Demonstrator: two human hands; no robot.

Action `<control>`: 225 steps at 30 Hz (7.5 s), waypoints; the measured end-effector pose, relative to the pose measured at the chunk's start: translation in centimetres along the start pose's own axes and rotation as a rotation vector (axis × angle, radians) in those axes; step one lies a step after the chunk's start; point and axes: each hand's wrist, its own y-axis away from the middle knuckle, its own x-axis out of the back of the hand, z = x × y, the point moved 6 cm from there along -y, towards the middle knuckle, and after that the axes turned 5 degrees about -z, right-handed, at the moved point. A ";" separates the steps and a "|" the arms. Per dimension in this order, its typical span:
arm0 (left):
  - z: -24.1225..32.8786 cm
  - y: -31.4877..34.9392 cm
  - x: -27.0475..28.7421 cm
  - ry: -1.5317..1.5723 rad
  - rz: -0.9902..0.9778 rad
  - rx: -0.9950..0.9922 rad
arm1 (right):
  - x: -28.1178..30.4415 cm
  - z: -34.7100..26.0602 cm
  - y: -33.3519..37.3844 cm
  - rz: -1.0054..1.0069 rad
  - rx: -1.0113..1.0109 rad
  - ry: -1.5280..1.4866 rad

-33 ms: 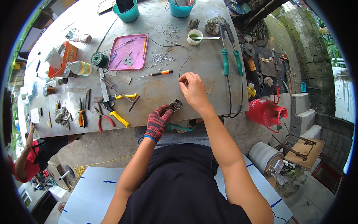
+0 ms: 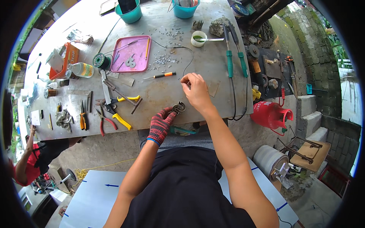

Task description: The person assembles a metal hook by inserting a pin and securing it with a cotter pin. They use a file to smooth the hook's edges and a screwdriver to adjust the pin. The person also wipes the hook with a cloth and applies a substance from a small container.

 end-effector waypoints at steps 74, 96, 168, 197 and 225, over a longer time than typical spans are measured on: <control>1.4 -0.1 0.5 -0.135 0.009 0.097 | -5.3 0.3 11.6 0.140 -0.101 0.229; 1.9 0.4 0.2 0.010 0.001 0.123 | -0.4 2.8 13.3 0.230 -0.241 -0.011; 1.6 0.5 0.1 0.003 -0.011 0.119 | 9.4 -4.9 5.9 0.500 0.265 0.305; 1.0 -0.3 0.3 -0.002 -0.026 0.053 | -2.0 -7.0 15.0 0.245 0.179 0.343; 1.3 0.0 0.1 0.070 -0.046 0.105 | 0.7 -6.4 12.1 0.088 0.142 0.198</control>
